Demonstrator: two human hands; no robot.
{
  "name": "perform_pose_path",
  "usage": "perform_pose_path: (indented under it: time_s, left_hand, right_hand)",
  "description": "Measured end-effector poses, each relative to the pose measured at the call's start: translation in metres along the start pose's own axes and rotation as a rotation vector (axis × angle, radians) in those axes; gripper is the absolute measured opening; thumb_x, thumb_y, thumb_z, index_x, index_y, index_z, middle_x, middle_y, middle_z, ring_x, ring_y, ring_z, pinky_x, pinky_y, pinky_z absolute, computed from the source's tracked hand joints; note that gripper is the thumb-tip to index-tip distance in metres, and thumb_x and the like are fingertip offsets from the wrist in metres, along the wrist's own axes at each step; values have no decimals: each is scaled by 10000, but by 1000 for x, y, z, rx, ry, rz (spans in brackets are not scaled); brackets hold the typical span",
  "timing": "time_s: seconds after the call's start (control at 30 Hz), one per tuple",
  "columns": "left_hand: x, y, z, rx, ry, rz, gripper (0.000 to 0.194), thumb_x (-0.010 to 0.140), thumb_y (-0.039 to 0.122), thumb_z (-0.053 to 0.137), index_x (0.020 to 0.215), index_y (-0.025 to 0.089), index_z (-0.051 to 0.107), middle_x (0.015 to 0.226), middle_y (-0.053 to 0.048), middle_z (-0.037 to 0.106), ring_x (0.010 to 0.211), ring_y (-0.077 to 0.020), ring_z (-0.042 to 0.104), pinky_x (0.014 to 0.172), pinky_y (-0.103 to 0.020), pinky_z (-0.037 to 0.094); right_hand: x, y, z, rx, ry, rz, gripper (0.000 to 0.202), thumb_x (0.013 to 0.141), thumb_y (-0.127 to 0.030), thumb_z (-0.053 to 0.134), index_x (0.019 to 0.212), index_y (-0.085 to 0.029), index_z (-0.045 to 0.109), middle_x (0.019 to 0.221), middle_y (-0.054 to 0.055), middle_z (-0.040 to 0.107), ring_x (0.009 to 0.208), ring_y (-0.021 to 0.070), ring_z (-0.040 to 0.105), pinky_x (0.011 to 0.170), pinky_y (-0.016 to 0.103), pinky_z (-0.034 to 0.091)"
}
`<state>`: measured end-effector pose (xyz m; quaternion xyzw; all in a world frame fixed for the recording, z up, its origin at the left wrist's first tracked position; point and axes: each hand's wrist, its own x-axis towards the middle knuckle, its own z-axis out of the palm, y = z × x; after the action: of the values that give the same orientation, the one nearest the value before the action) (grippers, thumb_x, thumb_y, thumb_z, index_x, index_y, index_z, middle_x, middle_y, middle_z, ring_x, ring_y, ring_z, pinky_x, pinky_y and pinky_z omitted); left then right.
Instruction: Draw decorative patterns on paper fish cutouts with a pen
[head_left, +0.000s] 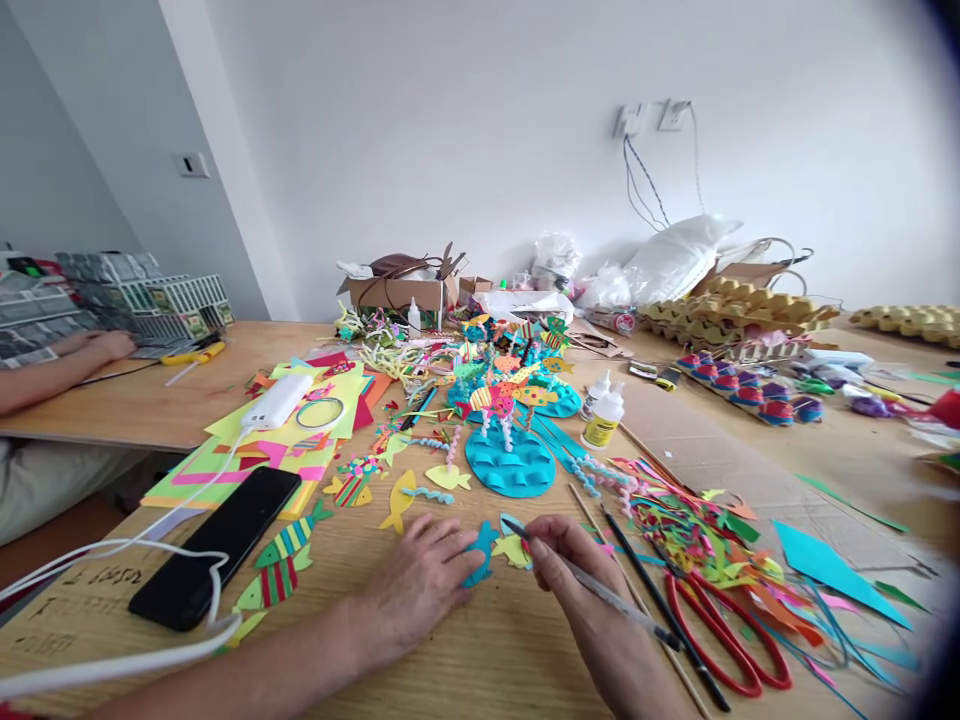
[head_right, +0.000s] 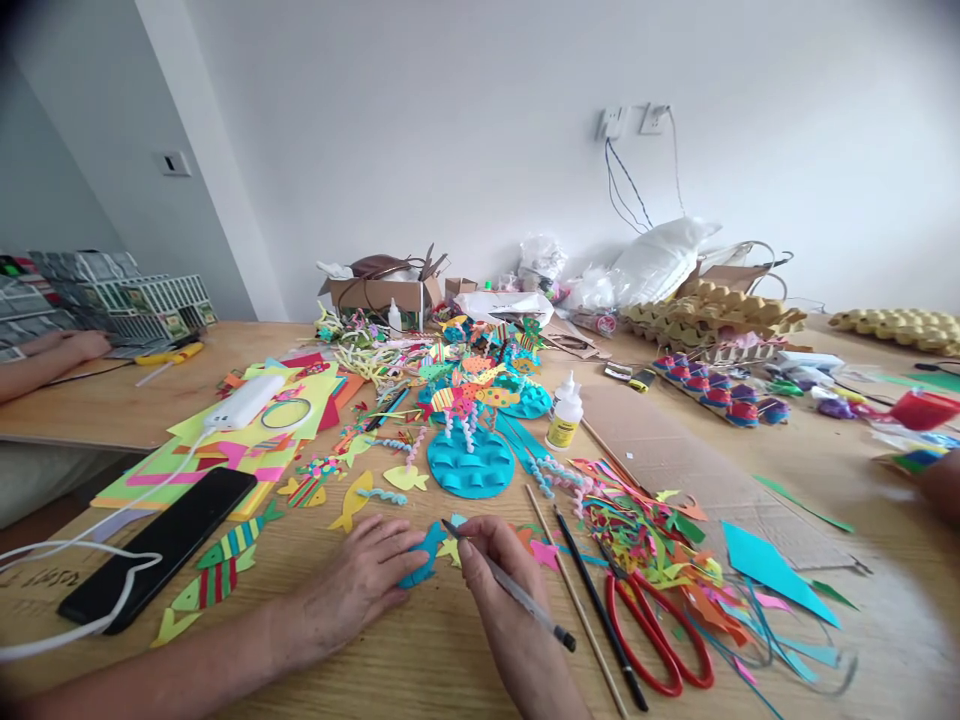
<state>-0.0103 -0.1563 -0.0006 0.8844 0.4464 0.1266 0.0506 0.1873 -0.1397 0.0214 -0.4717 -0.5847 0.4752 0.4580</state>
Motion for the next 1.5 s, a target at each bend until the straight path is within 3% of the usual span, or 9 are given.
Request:
perform_pose_path:
  time_s: [0.2,0.43,0.57,0.77,0.83,1.0,1.07,1.27,1.5]
  left_hand:
    - [-13,2,-15,-72,-26,-59,254,785,181,672,1013,198,561,1098,-37,607,1043,-216,529,946,-377,399]
    - [-22,-2,-9,-76,32,75,180,873,123,498,1025,187,569,1037,-56,616,1010,-218,537,934,-372,404]
    - [-13,-6,-12,-479,214,117,277,851,70,387,954,193,613,945,-62,633,893,-198,562,828,-327,439]
    - [4,-15,-37,-838,451,-86,204,787,73,401,737,197,555,662,15,503,629,-120,485,599,-236,401]
    - [12,-15,-46,-975,487,-167,173,810,115,387,750,205,522,631,40,475,502,-87,403,465,-199,321]
    - [27,-6,-60,-1214,463,-300,84,819,235,407,773,217,476,643,51,504,436,-74,391,404,-179,283]
    - [27,-2,-57,-1147,303,-306,96,820,261,447,785,210,520,633,36,527,467,-89,439,430,-191,323]
    - [5,-11,-26,-304,4,21,154,862,180,466,856,216,616,863,-27,616,835,-182,551,769,-290,443]
    - [-12,-27,-4,-197,14,63,194,863,209,536,1050,241,572,1036,-30,593,1000,-204,527,881,-322,430]
  right_hand:
    - [-6,0,0,48,-69,53,316,717,-476,606,797,-172,623,609,16,582,583,155,544,562,268,443]
    - [-10,11,2,-30,-127,34,285,709,-444,629,809,-177,637,675,30,617,633,174,570,592,282,460]
    - [-8,3,0,-81,-114,3,251,715,-429,615,763,-183,624,676,16,592,627,158,531,575,260,428]
    - [-4,-7,-3,-51,-56,19,187,716,-363,576,673,-182,553,616,-13,511,573,120,445,528,229,360]
    - [-5,-4,-2,-40,-80,23,151,722,-328,559,685,-181,553,615,-18,504,577,116,442,527,223,359]
    - [-8,-1,-4,-99,-123,-30,126,752,-305,539,731,-186,574,646,-6,541,621,133,486,553,233,375]
    - [-10,-3,-11,-125,-99,-35,131,768,-311,548,759,-186,585,681,1,568,642,135,508,574,237,389]
    - [-13,-6,-30,-74,-32,18,212,776,-375,586,717,-172,576,685,3,567,622,118,493,546,225,386]
    - [-7,-7,-11,-16,-244,73,97,742,-267,558,743,-173,581,571,-48,469,528,85,408,499,208,305]
